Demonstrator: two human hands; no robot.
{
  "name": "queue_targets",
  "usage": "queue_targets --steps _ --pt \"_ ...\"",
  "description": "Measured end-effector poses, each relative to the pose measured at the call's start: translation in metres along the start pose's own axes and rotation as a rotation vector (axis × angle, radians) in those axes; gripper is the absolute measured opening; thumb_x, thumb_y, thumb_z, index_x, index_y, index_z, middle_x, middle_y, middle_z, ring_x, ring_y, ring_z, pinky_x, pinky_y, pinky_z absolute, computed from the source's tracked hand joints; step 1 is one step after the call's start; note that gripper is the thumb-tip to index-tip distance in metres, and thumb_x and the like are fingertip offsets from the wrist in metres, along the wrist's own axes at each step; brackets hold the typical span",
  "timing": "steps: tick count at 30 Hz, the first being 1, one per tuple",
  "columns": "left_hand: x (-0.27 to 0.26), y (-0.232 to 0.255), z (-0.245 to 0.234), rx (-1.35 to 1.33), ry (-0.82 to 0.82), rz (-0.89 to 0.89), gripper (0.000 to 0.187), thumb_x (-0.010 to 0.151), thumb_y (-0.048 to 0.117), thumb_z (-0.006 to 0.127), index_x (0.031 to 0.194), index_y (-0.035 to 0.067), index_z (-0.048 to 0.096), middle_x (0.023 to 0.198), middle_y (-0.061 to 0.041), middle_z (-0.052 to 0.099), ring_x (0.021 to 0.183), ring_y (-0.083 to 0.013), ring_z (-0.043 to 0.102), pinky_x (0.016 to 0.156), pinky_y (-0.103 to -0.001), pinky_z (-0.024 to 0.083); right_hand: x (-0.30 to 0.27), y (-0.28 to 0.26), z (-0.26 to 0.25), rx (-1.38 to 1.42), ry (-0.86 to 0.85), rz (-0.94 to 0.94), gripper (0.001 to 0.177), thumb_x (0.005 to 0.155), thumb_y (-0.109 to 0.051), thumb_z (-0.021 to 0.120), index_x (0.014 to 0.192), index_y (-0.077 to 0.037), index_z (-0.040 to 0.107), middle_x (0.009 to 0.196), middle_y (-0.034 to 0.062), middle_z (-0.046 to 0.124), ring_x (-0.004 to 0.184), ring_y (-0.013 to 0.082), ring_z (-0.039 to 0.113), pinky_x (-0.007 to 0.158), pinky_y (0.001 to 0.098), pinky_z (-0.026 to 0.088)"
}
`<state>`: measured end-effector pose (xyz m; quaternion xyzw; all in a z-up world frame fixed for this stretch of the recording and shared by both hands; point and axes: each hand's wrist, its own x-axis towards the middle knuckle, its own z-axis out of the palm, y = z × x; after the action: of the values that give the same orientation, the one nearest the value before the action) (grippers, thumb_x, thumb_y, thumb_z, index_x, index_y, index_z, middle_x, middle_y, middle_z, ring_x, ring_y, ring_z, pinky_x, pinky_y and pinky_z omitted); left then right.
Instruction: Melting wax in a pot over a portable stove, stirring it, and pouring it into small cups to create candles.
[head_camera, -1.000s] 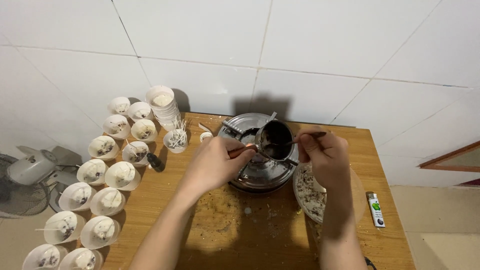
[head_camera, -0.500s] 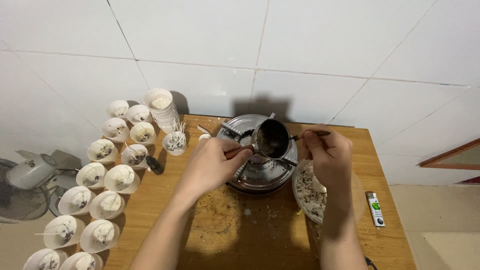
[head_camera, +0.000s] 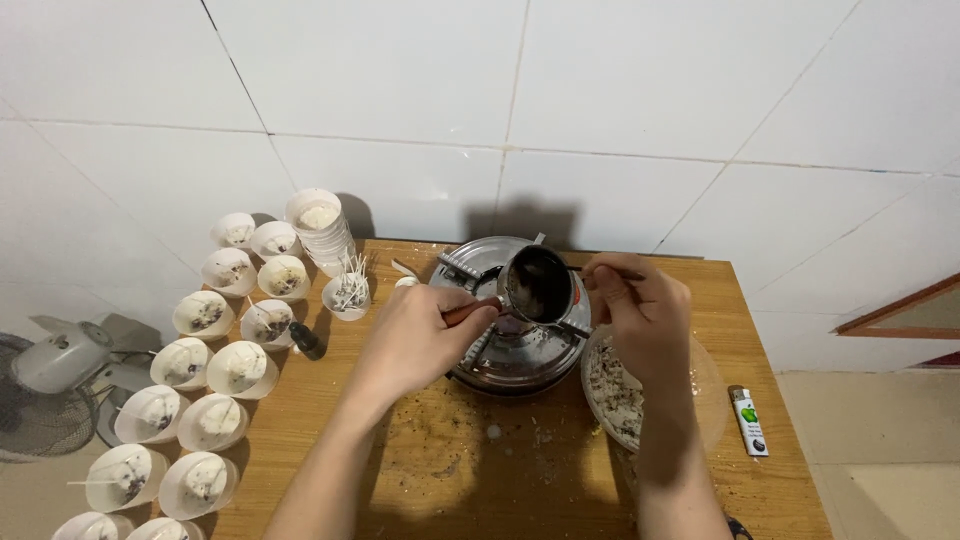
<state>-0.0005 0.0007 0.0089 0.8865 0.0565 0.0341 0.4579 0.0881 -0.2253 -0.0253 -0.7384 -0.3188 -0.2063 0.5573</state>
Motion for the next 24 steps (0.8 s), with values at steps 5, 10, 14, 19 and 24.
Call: queue_targets --steps 5,10,14,19,24 --pt "0.003 -0.003 0.000 -0.009 0.004 0.017 0.023 0.087 0.022 0.069 0.084 0.006 0.084 0.047 -0.014 0.060 0.048 -0.0291 0.055 0.053 -0.036 0.040 -0.001 0.006 0.003 0.153 -0.066 0.083 0.026 0.107 -0.008 0.055 0.089 -0.003 0.072 0.058 0.0079 0.063 0.046 0.0166 0.056 0.051 0.0321 0.053" --pt "0.003 -0.004 -0.002 -0.011 0.032 0.030 0.022 0.086 0.021 0.069 0.087 0.005 0.084 0.046 -0.014 0.060 0.047 -0.0290 0.055 0.052 -0.036 0.040 0.001 0.002 -0.001 0.018 -0.011 0.045 0.026 0.107 -0.007 0.057 0.086 -0.004 0.072 0.049 0.0072 0.057 0.042 0.0167 0.052 0.050 0.0289 0.049" --pt "0.004 -0.008 0.003 -0.011 0.020 0.027 0.022 0.086 0.021 0.070 0.085 0.005 0.085 0.046 -0.014 0.061 0.047 -0.0284 0.055 0.052 -0.036 0.039 0.002 0.000 0.003 0.045 -0.041 0.062 0.022 0.105 -0.005 0.058 0.089 -0.004 0.072 0.056 0.0079 0.063 0.046 0.0174 0.058 0.053 0.0312 0.053" --pt "0.004 -0.005 0.002 -0.020 0.019 0.034 0.022 0.087 0.021 0.070 0.086 0.005 0.085 0.046 -0.013 0.060 0.047 -0.0271 0.055 0.052 -0.035 0.040 -0.001 0.007 0.001 0.152 -0.089 0.105 0.025 0.105 -0.006 0.058 0.085 -0.004 0.074 0.058 0.0075 0.066 0.046 0.0172 0.061 0.054 0.0315 0.056" --pt "0.004 -0.005 -0.001 -0.018 0.032 0.043 0.023 0.087 0.020 0.069 0.089 0.003 0.084 0.045 -0.015 0.059 0.045 -0.0264 0.052 0.050 -0.034 0.038 0.004 -0.010 0.000 0.009 -0.002 0.042 0.019 0.105 -0.002 0.060 0.090 -0.002 0.072 0.053 0.0085 0.059 0.046 0.0171 0.055 0.055 0.0294 0.052"
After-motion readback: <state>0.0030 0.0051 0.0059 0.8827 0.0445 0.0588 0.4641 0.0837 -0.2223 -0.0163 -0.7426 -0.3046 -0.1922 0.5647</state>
